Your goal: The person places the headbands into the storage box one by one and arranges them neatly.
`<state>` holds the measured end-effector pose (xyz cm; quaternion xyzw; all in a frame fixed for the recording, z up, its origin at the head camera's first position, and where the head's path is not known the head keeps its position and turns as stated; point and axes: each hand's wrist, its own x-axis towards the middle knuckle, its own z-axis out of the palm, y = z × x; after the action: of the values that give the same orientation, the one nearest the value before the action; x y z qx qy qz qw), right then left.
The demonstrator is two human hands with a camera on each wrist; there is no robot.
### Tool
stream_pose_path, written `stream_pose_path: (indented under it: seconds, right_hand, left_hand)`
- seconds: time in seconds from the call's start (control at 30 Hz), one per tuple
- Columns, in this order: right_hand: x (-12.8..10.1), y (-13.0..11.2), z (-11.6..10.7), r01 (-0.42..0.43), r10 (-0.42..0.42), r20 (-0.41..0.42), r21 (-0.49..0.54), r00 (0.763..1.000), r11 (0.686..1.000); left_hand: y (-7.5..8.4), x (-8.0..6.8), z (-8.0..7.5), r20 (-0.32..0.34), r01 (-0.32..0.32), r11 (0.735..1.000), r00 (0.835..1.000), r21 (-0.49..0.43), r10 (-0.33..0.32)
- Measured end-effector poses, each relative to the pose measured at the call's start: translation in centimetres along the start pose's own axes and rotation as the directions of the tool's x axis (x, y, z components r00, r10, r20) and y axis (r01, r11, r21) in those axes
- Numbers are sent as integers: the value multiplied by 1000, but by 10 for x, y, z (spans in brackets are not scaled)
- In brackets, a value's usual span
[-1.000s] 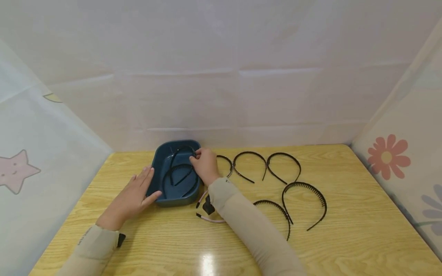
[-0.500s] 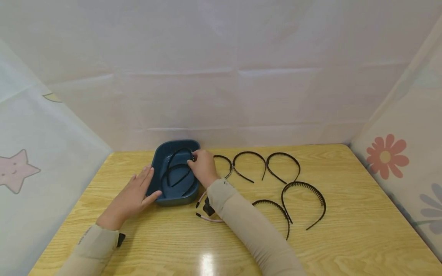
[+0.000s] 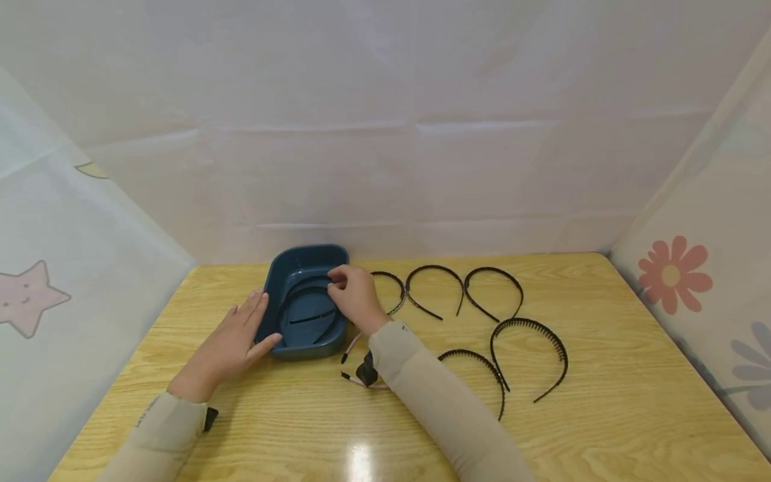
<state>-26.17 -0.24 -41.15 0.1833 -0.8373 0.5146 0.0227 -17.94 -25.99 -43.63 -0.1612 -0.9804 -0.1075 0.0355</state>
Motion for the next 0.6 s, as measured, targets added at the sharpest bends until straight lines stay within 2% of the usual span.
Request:
stream_pose_path:
  seconds: [0.27,0.6]
  right_hand:
    - [-14,-7,-16,112,-112,-22,14,993,994]
    - [-33,-12,-53,214,-217,-14,-103,976,971]
  left_hand:
    - [0,0,-2,10,3,1000,1000,15,-3]
    - [-1,0,0,10,3,1000,1000,1,-3]
